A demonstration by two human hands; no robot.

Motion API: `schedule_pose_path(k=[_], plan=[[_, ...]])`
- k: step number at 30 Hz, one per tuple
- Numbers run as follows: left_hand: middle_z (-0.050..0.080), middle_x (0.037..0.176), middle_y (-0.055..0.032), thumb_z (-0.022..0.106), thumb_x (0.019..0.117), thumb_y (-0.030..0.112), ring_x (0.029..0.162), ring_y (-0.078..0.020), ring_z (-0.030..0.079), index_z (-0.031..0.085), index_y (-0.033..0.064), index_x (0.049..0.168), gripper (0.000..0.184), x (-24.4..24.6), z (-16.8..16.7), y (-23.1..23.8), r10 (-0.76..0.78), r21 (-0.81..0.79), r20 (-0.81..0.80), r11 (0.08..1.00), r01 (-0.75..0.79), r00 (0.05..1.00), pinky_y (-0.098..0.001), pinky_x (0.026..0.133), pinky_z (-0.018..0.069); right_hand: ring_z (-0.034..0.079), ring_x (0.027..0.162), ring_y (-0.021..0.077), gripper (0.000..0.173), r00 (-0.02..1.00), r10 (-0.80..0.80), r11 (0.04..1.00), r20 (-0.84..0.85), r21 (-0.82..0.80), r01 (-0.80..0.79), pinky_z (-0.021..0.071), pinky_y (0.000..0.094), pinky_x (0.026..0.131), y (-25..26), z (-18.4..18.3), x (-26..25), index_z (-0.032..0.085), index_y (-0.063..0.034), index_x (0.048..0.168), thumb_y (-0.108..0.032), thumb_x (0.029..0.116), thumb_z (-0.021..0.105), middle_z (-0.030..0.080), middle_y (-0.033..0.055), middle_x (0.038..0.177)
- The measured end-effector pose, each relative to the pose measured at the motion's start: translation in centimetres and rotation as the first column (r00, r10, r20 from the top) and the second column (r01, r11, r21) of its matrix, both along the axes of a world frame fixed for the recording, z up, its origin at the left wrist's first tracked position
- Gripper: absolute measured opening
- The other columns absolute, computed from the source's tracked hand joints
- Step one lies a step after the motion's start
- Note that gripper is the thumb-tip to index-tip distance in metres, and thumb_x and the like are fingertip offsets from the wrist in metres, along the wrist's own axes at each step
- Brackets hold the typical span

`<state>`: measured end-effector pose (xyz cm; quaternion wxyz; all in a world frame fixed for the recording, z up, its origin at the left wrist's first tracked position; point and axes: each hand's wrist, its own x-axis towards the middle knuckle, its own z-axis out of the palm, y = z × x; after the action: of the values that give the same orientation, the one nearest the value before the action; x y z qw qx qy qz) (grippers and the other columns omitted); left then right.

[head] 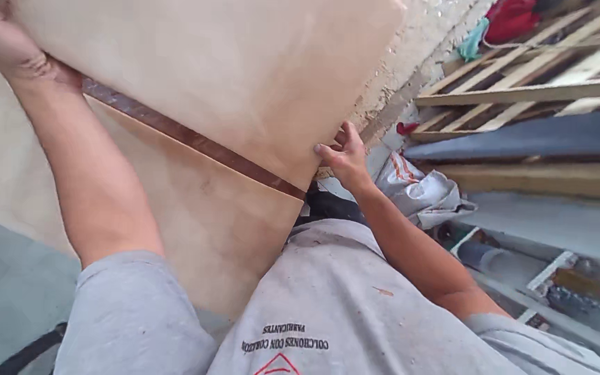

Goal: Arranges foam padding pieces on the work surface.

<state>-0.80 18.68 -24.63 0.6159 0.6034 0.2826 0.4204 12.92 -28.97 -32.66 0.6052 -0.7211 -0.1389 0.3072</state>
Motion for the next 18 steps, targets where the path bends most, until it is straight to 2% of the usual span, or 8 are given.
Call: schedule_pose_path(k=[4,6,10,13,18], plan=[[0.065,0.127,-0.0166,0.026,0.1136,0.022,0.119,-0.0273,0.065,0.051,0.0014,0.136,0.039,-0.5,-2.4,0.0,-0.102,-0.028,-0.008,0.994,0.101,0.995,-0.0496,0.105,0.054,0.074,0.092,0.0204,0.072,0.996,-0.048,0.998,0.074,-0.034,0.05,0.0662,0.0407,0.077,0.2,-1.5,-0.1,0.045,-0.0029,0.148,-0.012,0.0834,0.077,0.07,0.011,0.122],[0.064,0.129,-0.0168,0.023,0.1124,0.022,0.122,-0.0286,0.063,0.051,0.0023,0.134,0.04,-0.8,-3.5,0.1,-0.168,-0.025,0.013,0.985,0.168,0.986,-0.052,0.107,0.0517,0.074,0.092,0.0192,0.077,0.994,-0.067,0.996,0.086,-0.045,0.071,0.0653,0.04,0.08,-0.1,-1.8,-0.5,0.043,-0.0024,0.151,-0.013,0.0832,0.078,0.07,0.0108,0.124],[0.064,0.126,-0.0175,0.025,0.1112,0.019,0.12,-0.0294,0.064,0.053,0.0017,0.131,0.038,-0.7,-4.5,-0.9,-0.175,-0.022,0.006,0.984,0.175,0.985,-0.0526,0.106,0.0518,0.074,0.088,0.0178,0.079,0.992,-0.092,0.994,0.083,-0.047,0.096,0.0656,0.0385,0.077,-0.3,-2.3,-1.0,0.043,-0.0027,0.152,-0.014,0.0822,0.078,0.071,0.0096,0.119],[0.065,0.127,-0.018,0.028,0.1115,0.018,0.121,-0.0298,0.064,0.052,0.0015,0.132,0.036,-0.2,-4.2,-1.7,-0.153,-0.037,-0.015,0.988,0.153,0.988,-0.0533,0.106,0.0524,0.073,0.092,0.0183,0.08,0.994,-0.085,0.991,0.069,-0.094,0.091,0.064,0.0392,0.082,-0.4,-3.0,-1.0,0.042,-0.0029,0.153,-0.015,0.0824,0.078,0.07,0.0102,0.12],[0.065,0.127,-0.0176,0.028,0.1115,0.019,0.122,-0.0296,0.064,0.054,0.0014,0.13,0.037,-0.1,-4.5,0.3,-0.168,-0.073,-0.037,0.984,0.165,0.985,-0.0534,0.106,0.0521,0.073,0.098,0.0183,0.081,0.995,-0.088,0.99,0.056,-0.11,0.094,0.0622,0.0398,0.088,-0.4,-4.3,-1.4,0.041,-0.0031,0.154,-0.017,0.0841,0.079,0.07,0.0105,0.122]])
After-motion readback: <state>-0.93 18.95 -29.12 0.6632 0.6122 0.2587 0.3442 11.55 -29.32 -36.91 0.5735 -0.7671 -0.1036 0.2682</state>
